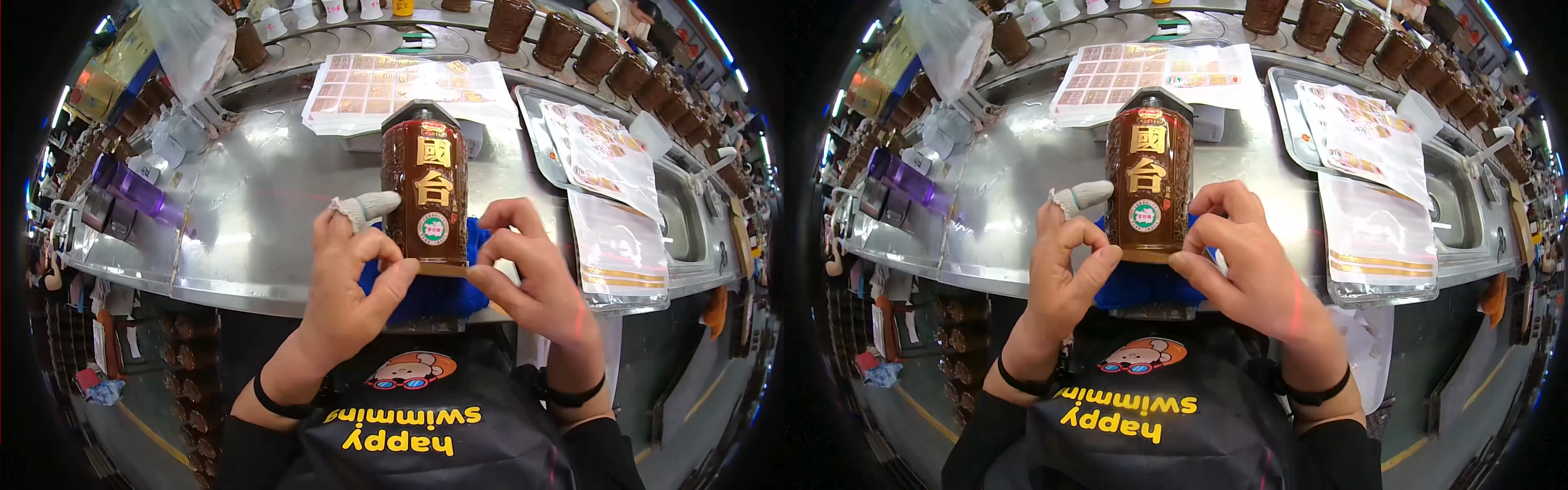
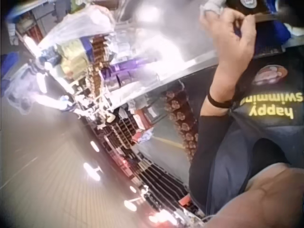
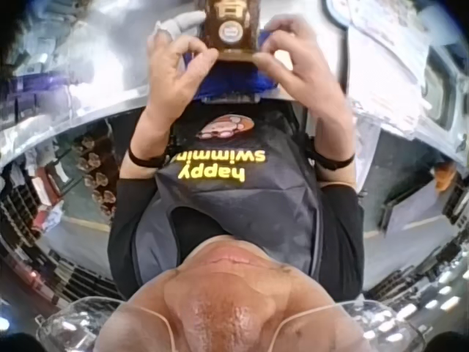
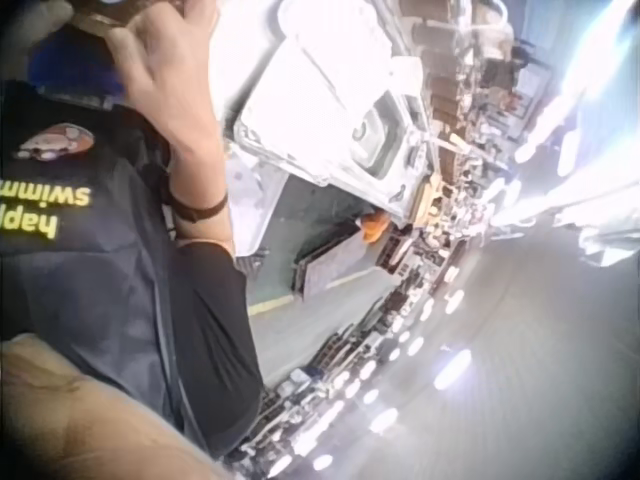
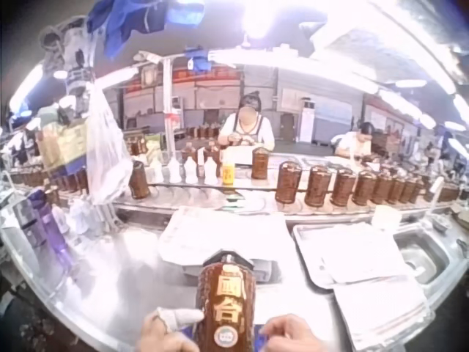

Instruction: Applying adhesive labels to brown glass bottles on an assembly line and checking alignment.

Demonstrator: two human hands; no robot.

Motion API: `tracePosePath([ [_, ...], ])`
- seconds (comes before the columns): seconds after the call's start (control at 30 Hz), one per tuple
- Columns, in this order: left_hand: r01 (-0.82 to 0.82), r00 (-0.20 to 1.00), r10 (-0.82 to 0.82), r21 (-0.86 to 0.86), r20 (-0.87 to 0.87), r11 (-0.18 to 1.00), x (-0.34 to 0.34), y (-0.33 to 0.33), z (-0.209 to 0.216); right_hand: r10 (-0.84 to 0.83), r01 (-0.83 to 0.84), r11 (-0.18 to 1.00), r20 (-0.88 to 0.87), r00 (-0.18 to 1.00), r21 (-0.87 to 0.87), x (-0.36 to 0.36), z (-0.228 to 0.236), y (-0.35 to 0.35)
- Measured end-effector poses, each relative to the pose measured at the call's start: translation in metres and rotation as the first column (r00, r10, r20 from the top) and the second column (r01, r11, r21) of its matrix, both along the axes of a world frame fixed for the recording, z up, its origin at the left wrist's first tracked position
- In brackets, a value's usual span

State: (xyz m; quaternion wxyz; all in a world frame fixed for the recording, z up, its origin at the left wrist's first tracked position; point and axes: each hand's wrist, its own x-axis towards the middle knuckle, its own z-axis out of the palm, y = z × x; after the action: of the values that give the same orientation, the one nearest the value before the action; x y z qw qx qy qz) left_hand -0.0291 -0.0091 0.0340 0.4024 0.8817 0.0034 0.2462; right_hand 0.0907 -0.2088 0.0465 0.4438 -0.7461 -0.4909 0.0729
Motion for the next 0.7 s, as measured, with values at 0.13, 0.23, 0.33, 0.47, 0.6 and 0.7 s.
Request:
tracePosePath([
  [0.13, -0.024, 1.000, 0.023, -0.046, -0.016, 0.999, -0.002, 0.004, -0.016, -0.041, 0.043, 0.999, -0.100, 0.994, 0.015, -0.004, -0.023, 0.004],
  [0.23, -0.050, 0.998, 0.046, -0.083, -0.053, 0.995, -0.001, 0.006, -0.018, -0.065, 0.068, 0.997, -0.128, 0.990, 0.022, -0.004, -0.026, 0.009],
  [0.33, -0.041, 0.997, 0.032, -0.122, -0.075, 0.992, -0.002, 0.008, -0.022, -0.074, 0.080, 0.996, -0.138, 0.988, 0.038, -0.007, -0.026, 0.011],
  [0.47, -0.023, 0.997, 0.006, -0.229, -0.074, 0.973, -0.003, 0.008, -0.026, -0.070, 0.079, 0.996, -0.146, 0.987, 0.052, -0.005, -0.028, 0.011],
  [0.6, -0.020, 0.998, 0.004, -0.247, -0.067, 0.969, -0.002, 0.008, -0.028, -0.069, 0.078, 0.995, -0.157, 0.985, 0.054, -0.003, -0.030, 0.010],
  [0.7, -0.013, 0.998, -0.003, -0.253, -0.066, 0.967, -0.001, 0.007, -0.027, -0.063, 0.073, 0.996, -0.166, 0.984, 0.055, -0.003, -0.029, 0.010],
])
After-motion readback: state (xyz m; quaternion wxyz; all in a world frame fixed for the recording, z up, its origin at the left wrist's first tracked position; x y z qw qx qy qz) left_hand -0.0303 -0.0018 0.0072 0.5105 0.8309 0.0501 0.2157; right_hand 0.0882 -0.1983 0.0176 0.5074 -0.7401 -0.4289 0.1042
